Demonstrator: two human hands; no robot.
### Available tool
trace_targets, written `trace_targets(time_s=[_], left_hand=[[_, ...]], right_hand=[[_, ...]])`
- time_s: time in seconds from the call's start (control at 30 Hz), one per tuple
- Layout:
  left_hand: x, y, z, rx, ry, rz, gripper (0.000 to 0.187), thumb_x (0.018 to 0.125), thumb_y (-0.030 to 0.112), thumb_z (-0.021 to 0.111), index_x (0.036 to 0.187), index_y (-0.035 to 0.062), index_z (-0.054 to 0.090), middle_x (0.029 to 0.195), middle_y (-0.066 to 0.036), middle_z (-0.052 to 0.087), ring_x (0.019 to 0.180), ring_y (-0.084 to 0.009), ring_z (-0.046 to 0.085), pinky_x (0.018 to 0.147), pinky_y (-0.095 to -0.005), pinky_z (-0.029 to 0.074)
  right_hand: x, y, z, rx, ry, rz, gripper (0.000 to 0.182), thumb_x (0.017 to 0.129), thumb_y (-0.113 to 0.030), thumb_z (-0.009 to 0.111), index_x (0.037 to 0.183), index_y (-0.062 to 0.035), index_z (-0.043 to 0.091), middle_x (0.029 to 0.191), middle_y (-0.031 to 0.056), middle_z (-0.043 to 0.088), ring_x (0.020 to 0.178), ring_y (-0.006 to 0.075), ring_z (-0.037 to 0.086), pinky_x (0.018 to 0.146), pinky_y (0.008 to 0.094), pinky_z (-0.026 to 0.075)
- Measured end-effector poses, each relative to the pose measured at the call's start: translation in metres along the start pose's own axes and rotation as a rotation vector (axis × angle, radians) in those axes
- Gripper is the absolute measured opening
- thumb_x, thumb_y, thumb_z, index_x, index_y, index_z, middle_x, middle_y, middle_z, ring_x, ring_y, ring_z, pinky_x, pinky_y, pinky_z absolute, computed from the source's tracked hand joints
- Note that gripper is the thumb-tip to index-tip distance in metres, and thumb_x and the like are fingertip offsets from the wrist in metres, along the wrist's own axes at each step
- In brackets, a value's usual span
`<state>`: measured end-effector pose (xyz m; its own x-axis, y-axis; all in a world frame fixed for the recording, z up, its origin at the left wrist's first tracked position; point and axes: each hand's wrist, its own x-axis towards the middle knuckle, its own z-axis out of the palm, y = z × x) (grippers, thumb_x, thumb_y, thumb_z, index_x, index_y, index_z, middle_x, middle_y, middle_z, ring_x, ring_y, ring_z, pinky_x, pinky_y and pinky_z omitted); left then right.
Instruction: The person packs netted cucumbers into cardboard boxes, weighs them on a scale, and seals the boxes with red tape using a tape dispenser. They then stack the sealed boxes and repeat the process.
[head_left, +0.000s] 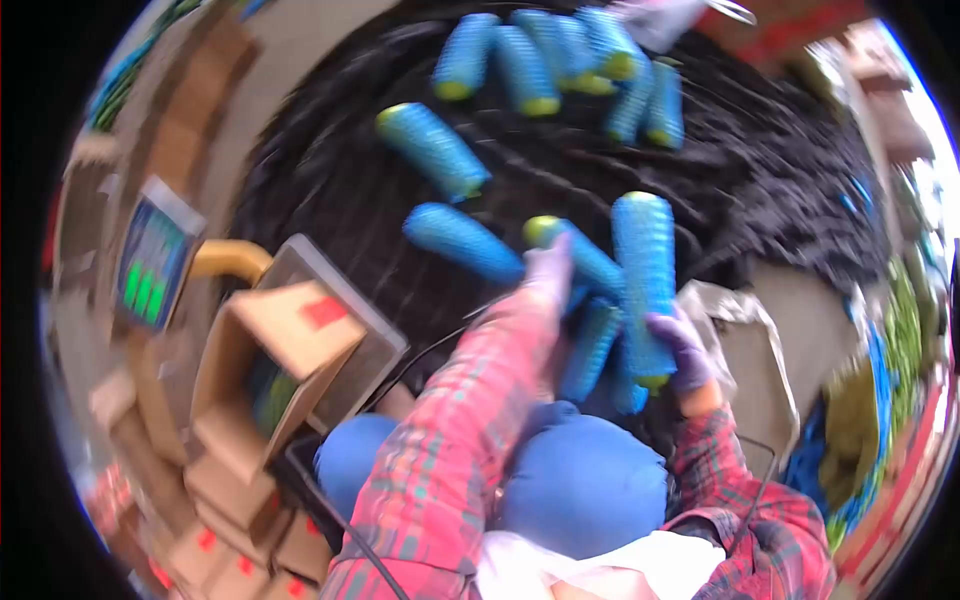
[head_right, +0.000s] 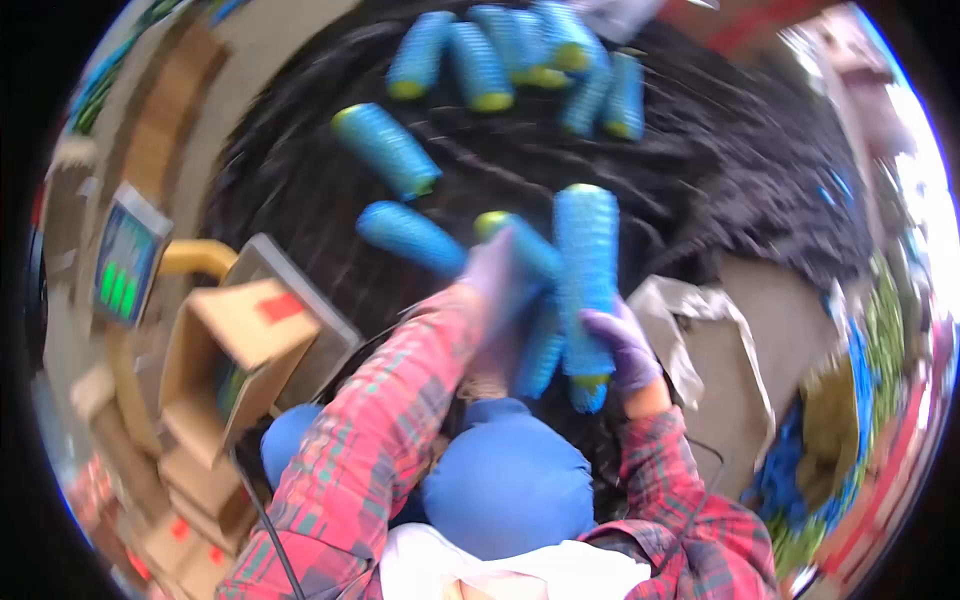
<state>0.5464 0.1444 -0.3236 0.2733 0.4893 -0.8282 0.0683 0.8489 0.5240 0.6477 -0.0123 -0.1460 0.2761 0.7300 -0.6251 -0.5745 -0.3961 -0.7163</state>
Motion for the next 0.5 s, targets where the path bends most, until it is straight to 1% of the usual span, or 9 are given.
trace_targets(time_s=[0.03, 0.13, 0.17, 0.23, 0.27, 0.3, 0.33, 0.4, 0.5], left_hand=[[0.001, 0.009, 0.003, 0.17, 0.102, 0.071, 0.063, 0.091, 0.049, 0.055, 0.119, -0.0072, 0.06, 0.109, -0.018, 0.067, 0.101, -0.026, 0.064, 0.092, -0.0381, 0.047], [-0.073, 0.09, 0.001, -0.039, -0.204, 0.251, 0.068, 0.091, 0.056, 0.056, 0.121, -0.0051, 0.062, 0.106, -0.016, 0.066, 0.098, -0.0249, 0.059, 0.091, -0.0359, 0.043], [-0.089, 0.105, 0.007, -0.172, -0.225, 0.353, 0.06, 0.089, 0.055, 0.061, 0.115, 0.0007, 0.064, 0.095, -0.011, 0.064, 0.09, -0.02, 0.056, 0.086, -0.0363, 0.043], [-0.142, 0.144, -0.003, -0.09, -0.349, 0.551, 0.033, 0.093, 0.04, 0.064, 0.101, 0.0083, 0.061, 0.076, 0.002, 0.053, 0.072, -0.0083, 0.047, 0.072, -0.0231, 0.041], [-0.174, 0.156, -0.02, -0.076, -0.474, 0.746, 0.025, 0.096, 0.032, 0.061, 0.102, 0.0077, 0.06, 0.078, 0.002, 0.057, 0.073, -0.0076, 0.054, 0.07, -0.0222, 0.045], [-0.218, 0.169, -0.038, -0.308, -0.725, 0.681, 0.023, 0.098, 0.028, 0.058, 0.101, 0.0058, 0.059, 0.081, -0.002, 0.062, 0.077, -0.0102, 0.06, 0.072, -0.0267, 0.05], [-0.26, 0.183, -0.064, -0.007, -0.529, 0.771, 0.026, 0.098, 0.025, 0.058, 0.108, 0.0013, 0.058, 0.092, -0.007, 0.067, 0.086, -0.0134, 0.065, 0.076, -0.0282, 0.054], [-0.322, 0.182, -0.126, 0.017, -0.541, 0.986, 0.047, 0.096, 0.022, 0.062, 0.132, -0.0051, 0.049, 0.112, -0.011, 0.065, 0.098, -0.014, 0.064, 0.082, -0.0267, 0.052], [-0.372, 0.143, -0.235, 0.591, 0.114, 1.141, 0.054, 0.088, 0.026, 0.07, 0.133, -0.0004, 0.053, 0.119, -0.012, 0.064, 0.107, -0.0143, 0.06, 0.093, -0.0296, 0.047]], right_hand=[[0.002, 0.003, 0.002, 0.081, -0.059, 0.012, 0.054, 0.083, -0.027, 0.067, 0.126, 0.002, 0.051, 0.106, 0.0132, 0.065, 0.094, 0.0208, 0.065, 0.085, 0.0338, 0.052], [0.02, 0.01, 0.015, 0.123, -0.135, -0.073, 0.059, 0.083, -0.034, 0.066, 0.125, 0.0053, 0.051, 0.106, 0.0191, 0.065, 0.096, 0.0267, 0.066, 0.087, 0.0385, 0.053], [0.019, 0.002, 0.031, 0.117, -0.162, -0.175, 0.061, 0.083, -0.035, 0.066, 0.126, 0.0057, 0.05, 0.108, 0.0202, 0.065, 0.097, 0.0282, 0.065, 0.088, 0.0393, 0.053], [0.008, -0.023, 0.07, 0.032, -0.38, -0.416, 0.079, 0.082, -0.041, 0.069, 0.137, 0.0066, 0.039, 0.121, 0.0213, 0.059, 0.11, 0.034, 0.061, 0.097, 0.0445, 0.049], [0.001, -0.032, 0.081, 0.106, -0.543, -0.425, 0.085, 0.081, -0.045, 0.07, 0.14, 0.0065, 0.035, 0.126, 0.0205, 0.055, 0.114, 0.0344, 0.058, 0.1, 0.0462, 0.048], [-0.002, -0.044, 0.098, 0.109, -0.673, -0.462, 0.09, 0.081, -0.048, 0.071, 0.142, 0.0064, 0.032, 0.131, 0.0199, 0.051, 0.118, 0.0343, 0.056, 0.101, 0.0472, 0.047], [-0.006, -0.056, 0.115, 0.116, -0.805, -0.494, 0.095, 0.08, -0.051, 0.072, 0.144, 0.0062, 0.029, 0.136, 0.0192, 0.047, 0.122, 0.0343, 0.053, 0.103, 0.0481, 0.046], [-0.001, -0.076, 0.158, -0.011, -0.839, -0.535, 0.094, 0.079, -0.048, 0.074, 0.143, 0.0062, 0.031, 0.136, 0.0186, 0.047, 0.12, 0.0326, 0.054, 0.099, 0.0466, 0.05], [-0.025, -0.095, 0.235, -0.236, -0.855, -0.554, 0.073, 0.077, -0.026, 0.075, 0.134, 0.0056, 0.044, 0.117, 0.0152, 0.061, 0.102, 0.0257, 0.063, 0.087, 0.039, 0.053]])
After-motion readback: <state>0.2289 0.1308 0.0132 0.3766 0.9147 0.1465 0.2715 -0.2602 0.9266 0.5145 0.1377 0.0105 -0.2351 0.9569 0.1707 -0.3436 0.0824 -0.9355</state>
